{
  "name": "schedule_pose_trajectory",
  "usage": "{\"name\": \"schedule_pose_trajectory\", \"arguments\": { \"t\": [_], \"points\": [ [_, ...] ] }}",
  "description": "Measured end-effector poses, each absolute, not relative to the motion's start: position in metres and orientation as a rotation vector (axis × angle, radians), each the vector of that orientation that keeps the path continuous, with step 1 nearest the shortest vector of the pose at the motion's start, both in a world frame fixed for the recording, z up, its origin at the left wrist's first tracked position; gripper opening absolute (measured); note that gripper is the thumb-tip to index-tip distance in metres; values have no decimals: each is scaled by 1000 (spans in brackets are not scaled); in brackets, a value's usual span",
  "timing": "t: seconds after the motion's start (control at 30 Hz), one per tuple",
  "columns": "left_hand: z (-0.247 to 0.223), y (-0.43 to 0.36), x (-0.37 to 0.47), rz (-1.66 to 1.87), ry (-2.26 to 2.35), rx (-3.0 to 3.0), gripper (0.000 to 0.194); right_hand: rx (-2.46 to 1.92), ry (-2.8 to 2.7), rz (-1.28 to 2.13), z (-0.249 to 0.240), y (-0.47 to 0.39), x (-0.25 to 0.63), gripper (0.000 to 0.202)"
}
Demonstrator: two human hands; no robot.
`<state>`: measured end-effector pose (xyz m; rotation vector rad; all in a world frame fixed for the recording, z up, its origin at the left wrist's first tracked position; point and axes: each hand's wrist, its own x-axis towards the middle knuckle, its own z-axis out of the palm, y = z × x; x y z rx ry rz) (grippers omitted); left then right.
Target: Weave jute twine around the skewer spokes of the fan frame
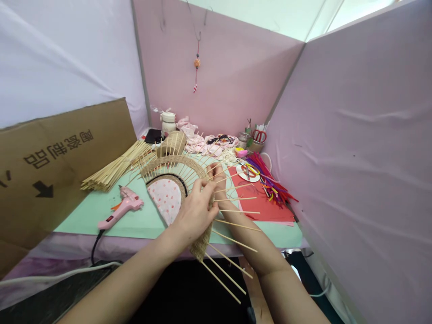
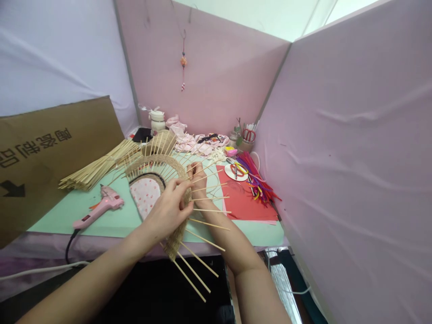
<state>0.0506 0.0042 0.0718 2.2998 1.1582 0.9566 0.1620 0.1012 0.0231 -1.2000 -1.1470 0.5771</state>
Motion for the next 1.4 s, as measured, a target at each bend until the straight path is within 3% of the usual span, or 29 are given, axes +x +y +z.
{"name": "schedule_pose_trajectory", "arguments": {
  "t": [0.13, 0.37, 0.63, 0.97, 1.4],
  "points": [
    [70, 5, 48, 921, 1132, 2337, 24, -1213, -1119, 639, 21, 99, 159, 7],
    [70, 8, 45, 898, 1164, 2472, 24, -1269, -1241, 452, 18, 99, 174, 16],
    [66, 19, 51, 1003, 1144, 2369, 9, -1271, -1342, 336, 22, 91, 188, 22],
    [65, 18, 46, 1204, 1050, 2367, 8, -1291, -1218, 139, 47, 48, 245, 27],
    [61, 19, 46, 1225, 1004, 2439, 9, -1078, -1686, -348, 99, 32, 271, 13]
  ]
}}
